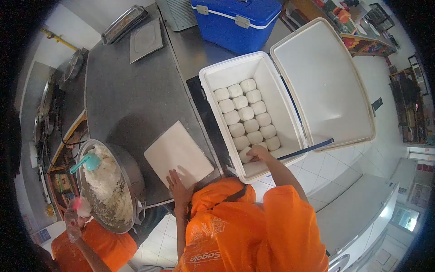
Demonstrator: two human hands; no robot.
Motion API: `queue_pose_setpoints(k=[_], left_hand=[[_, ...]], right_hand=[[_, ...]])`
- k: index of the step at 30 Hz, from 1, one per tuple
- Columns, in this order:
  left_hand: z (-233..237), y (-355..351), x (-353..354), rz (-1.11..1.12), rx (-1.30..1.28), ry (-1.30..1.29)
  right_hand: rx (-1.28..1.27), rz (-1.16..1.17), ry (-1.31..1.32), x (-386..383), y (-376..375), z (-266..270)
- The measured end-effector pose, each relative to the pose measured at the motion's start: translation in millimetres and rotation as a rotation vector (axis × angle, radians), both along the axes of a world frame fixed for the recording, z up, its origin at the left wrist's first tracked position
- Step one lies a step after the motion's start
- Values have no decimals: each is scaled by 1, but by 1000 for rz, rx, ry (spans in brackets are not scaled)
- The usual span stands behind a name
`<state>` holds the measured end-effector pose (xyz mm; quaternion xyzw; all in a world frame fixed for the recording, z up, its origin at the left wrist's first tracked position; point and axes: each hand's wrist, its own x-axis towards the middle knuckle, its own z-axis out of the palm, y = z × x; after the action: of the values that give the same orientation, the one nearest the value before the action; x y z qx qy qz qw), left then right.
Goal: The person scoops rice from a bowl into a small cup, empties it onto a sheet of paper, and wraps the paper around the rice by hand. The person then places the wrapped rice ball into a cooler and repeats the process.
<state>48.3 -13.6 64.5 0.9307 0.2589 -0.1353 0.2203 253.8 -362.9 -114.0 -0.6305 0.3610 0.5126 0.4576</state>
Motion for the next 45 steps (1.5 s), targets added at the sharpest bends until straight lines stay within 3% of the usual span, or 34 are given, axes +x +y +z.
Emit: queue_pose_setpoints(k=[2, 6, 8, 12, 21, 23, 26, 27, 29, 31, 33, 35, 37, 38, 41, 45], left_hand=[[0, 1, -1, 2, -7, -8], [3, -1, 2, -5, -3, -39], [8, -2, 3, -11, 13, -49], [4, 2, 0, -80, -66, -230], [4, 7, -4, -170, -92, -272], [-3, 6, -8, -175, -112, -280], [-7, 4, -7, -204, -86, -369], [-4, 5, -8, -182, -118, -344], [-1, 11, -16, -149, -143, -308], [-4, 12, -20, -108, -146, -387], [-11, 15, -25, -89, -153, -391], [-13, 15, -25, -69, -156, -397], [-10, 13, -23, -10, -204, -469], [-11, 13, -23, 15, -184, -464], [-15, 13, -22, 4, -146, -546], [-13, 11, -16, 54, -159, -534]], right_hand=[[-376, 1024, -557, 3, 10, 24], [-350, 1119, -390, 10, 22, 26], [-454, 937, -569, -2, 23, 33], [-391, 1020, -829, -8, 23, 57], [-202, 1567, -983, -9, 39, 45], [-96, 1671, -1151, -12, 31, 23], [-105, 1712, -1127, -9, 31, 4], [-96, 1716, -1126, -2, 36, 22], [28, 1670, -405, 38, 57, 100], [-55, 1759, -622, 68, 60, 87], [-381, 1170, -1283, 64, 66, 139], [-519, 958, -1466, 62, 100, 198], [-97, 659, -1433, 44, 132, 261], [61, 603, -1422, 30, 146, 262], [276, 893, -1519, -12, 179, 247], [486, 1068, -1735, -42, 204, 192]])
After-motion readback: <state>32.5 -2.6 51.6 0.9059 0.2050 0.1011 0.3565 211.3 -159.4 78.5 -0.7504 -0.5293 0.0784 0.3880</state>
